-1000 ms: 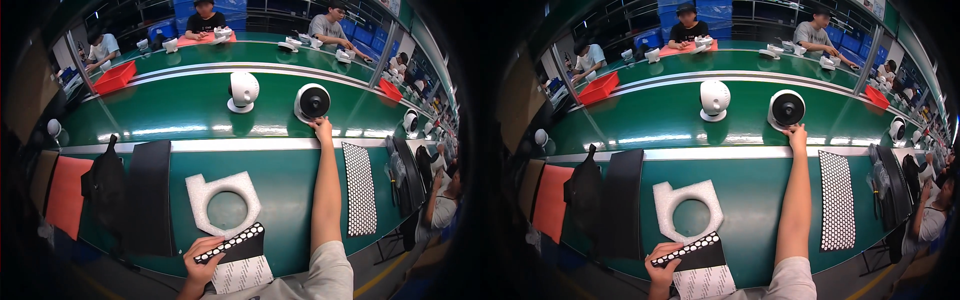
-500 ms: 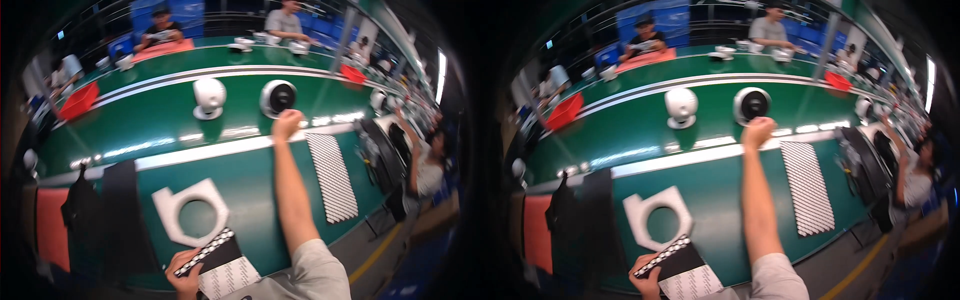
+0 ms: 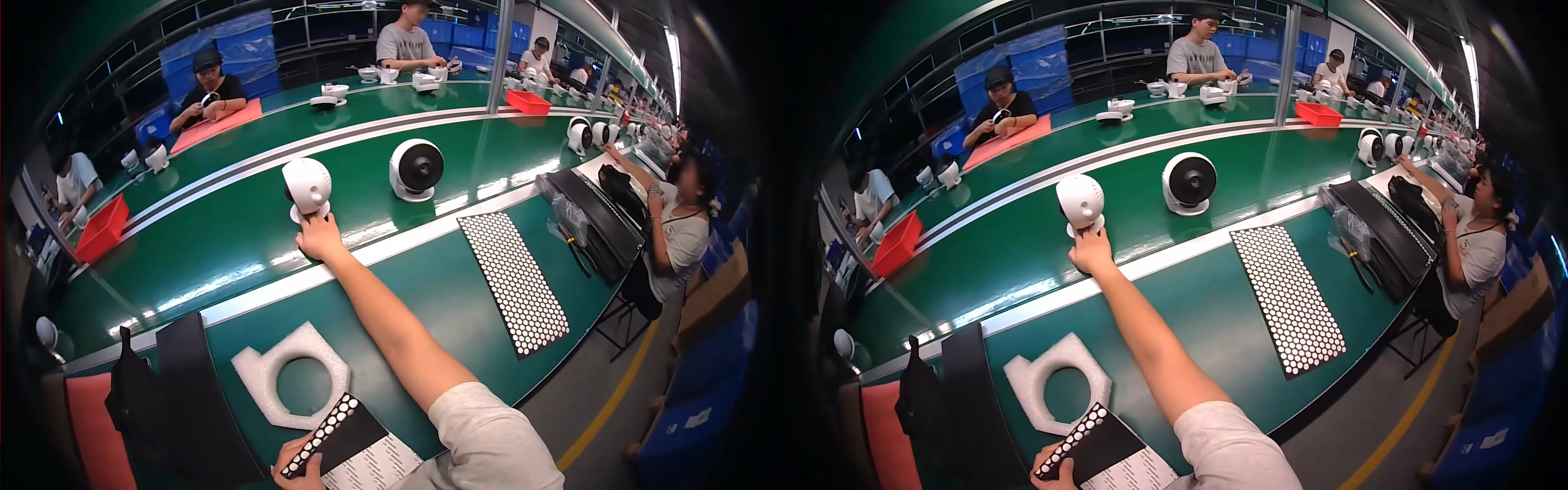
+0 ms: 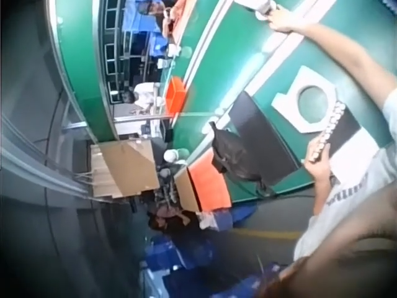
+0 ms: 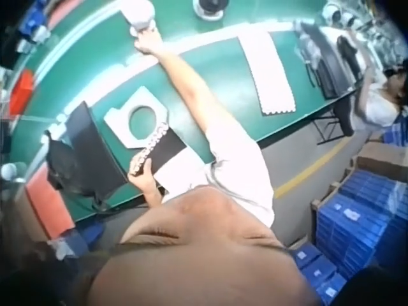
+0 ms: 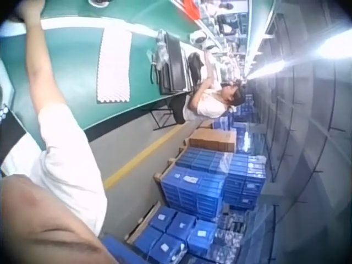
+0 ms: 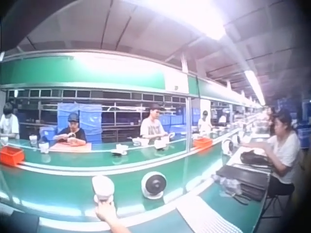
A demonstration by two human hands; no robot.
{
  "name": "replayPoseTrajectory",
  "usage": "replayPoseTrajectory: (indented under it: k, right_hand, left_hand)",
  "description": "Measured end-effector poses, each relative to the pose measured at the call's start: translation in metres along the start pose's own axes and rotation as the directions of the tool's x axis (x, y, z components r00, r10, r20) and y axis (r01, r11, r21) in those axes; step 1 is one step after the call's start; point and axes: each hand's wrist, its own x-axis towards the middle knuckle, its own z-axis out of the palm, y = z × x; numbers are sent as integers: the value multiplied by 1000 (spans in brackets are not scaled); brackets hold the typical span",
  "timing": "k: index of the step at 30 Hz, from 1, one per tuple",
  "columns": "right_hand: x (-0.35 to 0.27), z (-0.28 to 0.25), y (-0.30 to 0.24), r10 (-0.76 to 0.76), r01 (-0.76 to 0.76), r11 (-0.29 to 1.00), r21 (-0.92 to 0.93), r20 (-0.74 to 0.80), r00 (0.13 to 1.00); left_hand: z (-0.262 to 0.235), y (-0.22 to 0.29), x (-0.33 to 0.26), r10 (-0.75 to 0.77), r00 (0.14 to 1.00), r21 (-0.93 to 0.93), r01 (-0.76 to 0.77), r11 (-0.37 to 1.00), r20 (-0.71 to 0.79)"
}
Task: Assembling small spherical security cameras on a production line by placing them in foam jigs and applying adhesive base pads.
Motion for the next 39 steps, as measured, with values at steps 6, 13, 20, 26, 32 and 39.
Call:
replayPoseTrajectory:
  k: [6,13,20,26,32,39]
  right_hand:
    - [7,-3,-1,-199,12,920,-391,-442,875]
    - [-22,-76,-15,65,163,807,567,-359,931]
    - [-81,-202,-92,-341,-133,291,947,233,911]
    - [-137,-206,-137,-576,-388,279,878,477,664]
    - [-128,-228,-133,-468,-194,720,666,673,573]
    - [-153,-259,-129,-699,369,398,840,18,715]
  left_hand:
    - [-12,-28,8,200,979,30,-201,979,25]
    - [-15,-21,6,107,990,54,-112,992,88]
    - [-17,-15,5,106,993,18,-106,994,-51]
    - [-26,1,2,107,992,-96,-113,989,-59]
    - [-33,28,8,65,994,-172,-79,982,-88]
    - [-34,26,10,15,989,-395,-74,916,-150]
